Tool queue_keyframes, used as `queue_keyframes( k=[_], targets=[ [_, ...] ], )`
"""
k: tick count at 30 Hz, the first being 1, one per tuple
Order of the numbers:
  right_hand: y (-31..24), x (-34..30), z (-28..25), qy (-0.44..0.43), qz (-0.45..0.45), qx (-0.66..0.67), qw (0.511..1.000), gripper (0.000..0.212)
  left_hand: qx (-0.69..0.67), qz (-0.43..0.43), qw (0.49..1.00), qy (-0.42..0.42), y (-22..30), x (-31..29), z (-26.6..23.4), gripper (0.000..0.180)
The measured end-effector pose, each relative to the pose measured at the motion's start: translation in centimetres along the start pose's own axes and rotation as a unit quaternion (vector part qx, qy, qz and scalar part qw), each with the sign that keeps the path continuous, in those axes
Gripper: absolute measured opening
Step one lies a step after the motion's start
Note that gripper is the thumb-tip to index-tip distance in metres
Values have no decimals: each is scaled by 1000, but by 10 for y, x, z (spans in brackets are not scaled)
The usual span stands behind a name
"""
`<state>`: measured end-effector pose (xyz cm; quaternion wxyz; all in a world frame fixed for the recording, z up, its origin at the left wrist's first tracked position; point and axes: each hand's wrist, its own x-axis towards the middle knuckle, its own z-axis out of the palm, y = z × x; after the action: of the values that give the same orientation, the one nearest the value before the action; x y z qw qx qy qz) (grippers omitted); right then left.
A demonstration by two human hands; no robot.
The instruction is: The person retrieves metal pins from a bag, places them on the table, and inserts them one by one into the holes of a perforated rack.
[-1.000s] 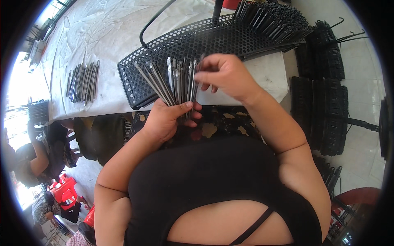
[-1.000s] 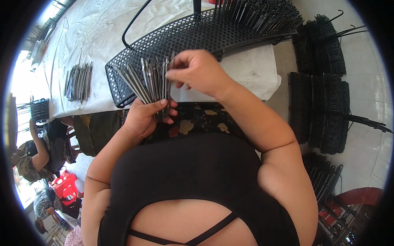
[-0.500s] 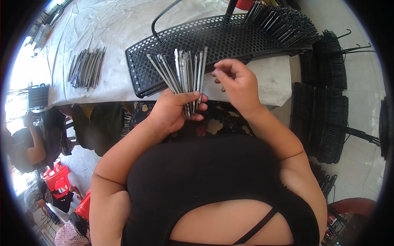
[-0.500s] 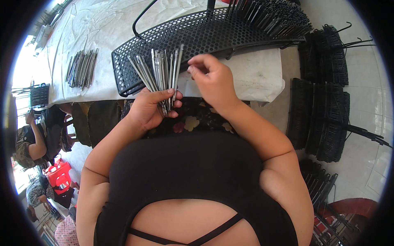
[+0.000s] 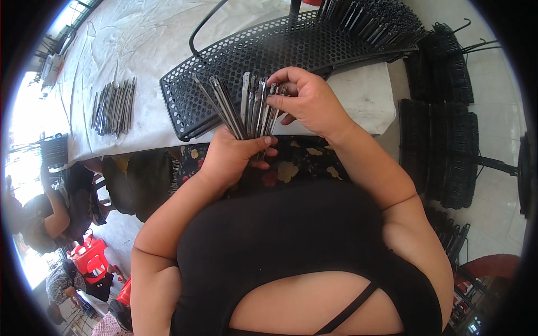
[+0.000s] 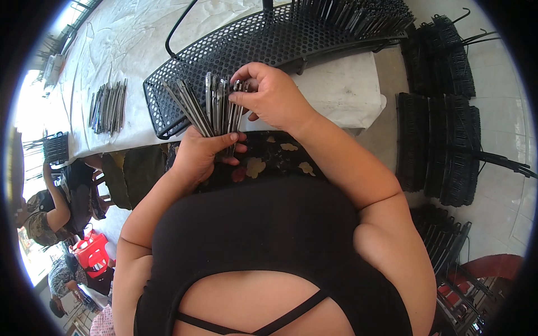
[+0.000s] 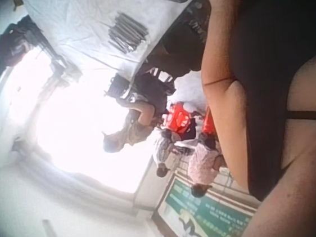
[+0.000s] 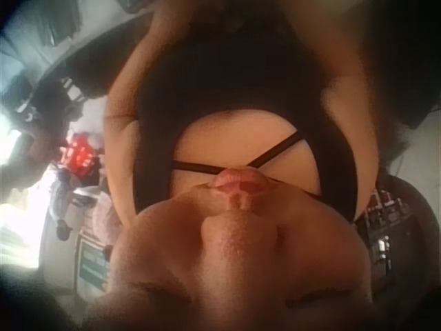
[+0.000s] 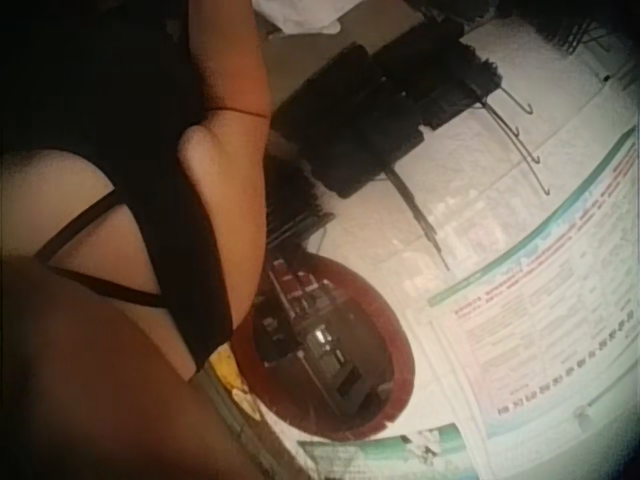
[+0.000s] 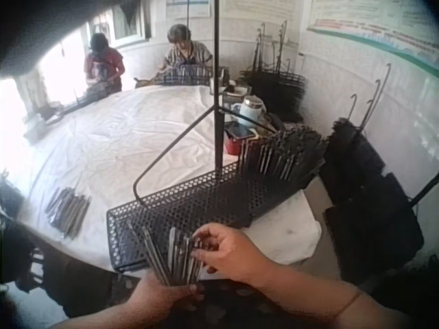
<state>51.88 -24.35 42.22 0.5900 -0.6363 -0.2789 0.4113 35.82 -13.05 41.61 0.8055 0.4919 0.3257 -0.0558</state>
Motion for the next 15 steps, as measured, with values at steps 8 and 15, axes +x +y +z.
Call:
queue_keyframes(
  k=[8, 15],
  targets=[
    [3, -1, -1, 2, -5, 74, 997, 24, 10, 12, 1000, 12, 4, -1, 2, 21],
    [2, -3, 2, -23, 10, 93, 995, 22, -60, -24, 998, 2, 4, -2, 1, 23]
  ],
)
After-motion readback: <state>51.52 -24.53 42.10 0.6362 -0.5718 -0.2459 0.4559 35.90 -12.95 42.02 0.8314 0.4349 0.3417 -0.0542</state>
